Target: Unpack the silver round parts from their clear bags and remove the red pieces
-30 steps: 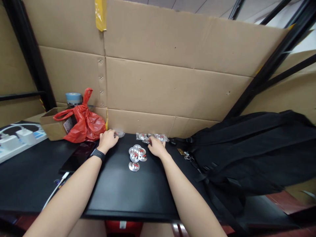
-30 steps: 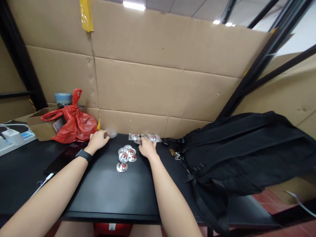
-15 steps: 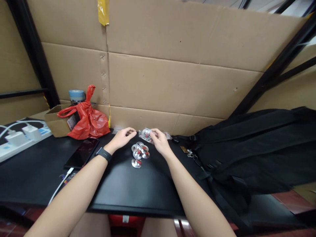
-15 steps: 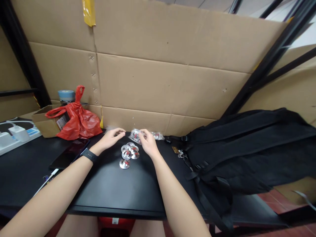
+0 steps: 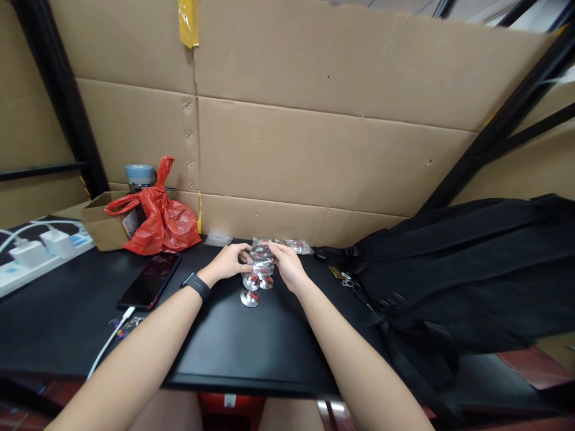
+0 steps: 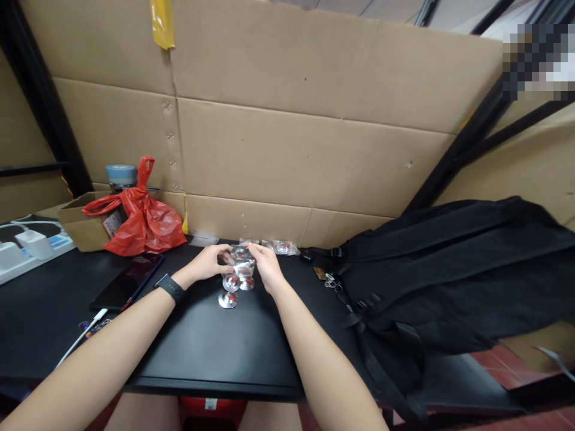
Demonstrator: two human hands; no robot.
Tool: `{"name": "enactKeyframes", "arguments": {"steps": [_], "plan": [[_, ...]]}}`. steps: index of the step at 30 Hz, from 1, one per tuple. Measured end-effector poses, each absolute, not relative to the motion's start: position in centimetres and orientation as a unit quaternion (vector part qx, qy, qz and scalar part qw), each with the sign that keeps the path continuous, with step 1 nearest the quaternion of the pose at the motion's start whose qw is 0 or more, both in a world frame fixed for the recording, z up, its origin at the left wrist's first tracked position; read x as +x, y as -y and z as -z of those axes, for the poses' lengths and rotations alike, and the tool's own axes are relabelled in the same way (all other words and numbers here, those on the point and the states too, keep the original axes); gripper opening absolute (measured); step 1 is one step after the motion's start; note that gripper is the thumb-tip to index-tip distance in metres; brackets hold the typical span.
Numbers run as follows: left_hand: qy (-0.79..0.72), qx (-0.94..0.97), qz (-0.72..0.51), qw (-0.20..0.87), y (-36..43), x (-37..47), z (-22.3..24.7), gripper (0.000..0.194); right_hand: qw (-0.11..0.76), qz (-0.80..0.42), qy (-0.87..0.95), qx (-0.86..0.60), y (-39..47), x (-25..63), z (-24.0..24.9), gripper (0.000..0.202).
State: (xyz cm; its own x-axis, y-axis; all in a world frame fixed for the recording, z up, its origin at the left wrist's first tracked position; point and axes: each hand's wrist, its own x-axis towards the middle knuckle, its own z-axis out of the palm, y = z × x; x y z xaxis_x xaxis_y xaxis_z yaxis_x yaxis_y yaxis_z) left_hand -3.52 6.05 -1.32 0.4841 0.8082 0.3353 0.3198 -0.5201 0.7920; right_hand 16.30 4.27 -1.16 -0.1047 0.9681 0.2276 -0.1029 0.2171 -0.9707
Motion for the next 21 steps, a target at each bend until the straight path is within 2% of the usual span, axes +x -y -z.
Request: {"name": "enactKeyframes", "arguments": {"steps": [9, 14, 21], "plan": [[-0.371, 0.800, -0.355, 0.310, -5.41, -3.29, 0.66, 0.028, 0.553, -0.575, 0.488, -0.354, -3.95, 16.32, 0.71, 0.041], [-0.365, 0.803, -0.372, 0.288, -5.42, -3.15, 0.48, 0.041, 0.532, -0.585, 0.493, -0.362, -3.80, 16.29, 0.79, 0.040], [-0.348, 0.752, -0.422, 0.368, -5.72, -2.52, 0.83, 0.047, 0.524, -0.542, 0.533, -0.384, -3.64, 16.53, 0.60, 0.043]]}}
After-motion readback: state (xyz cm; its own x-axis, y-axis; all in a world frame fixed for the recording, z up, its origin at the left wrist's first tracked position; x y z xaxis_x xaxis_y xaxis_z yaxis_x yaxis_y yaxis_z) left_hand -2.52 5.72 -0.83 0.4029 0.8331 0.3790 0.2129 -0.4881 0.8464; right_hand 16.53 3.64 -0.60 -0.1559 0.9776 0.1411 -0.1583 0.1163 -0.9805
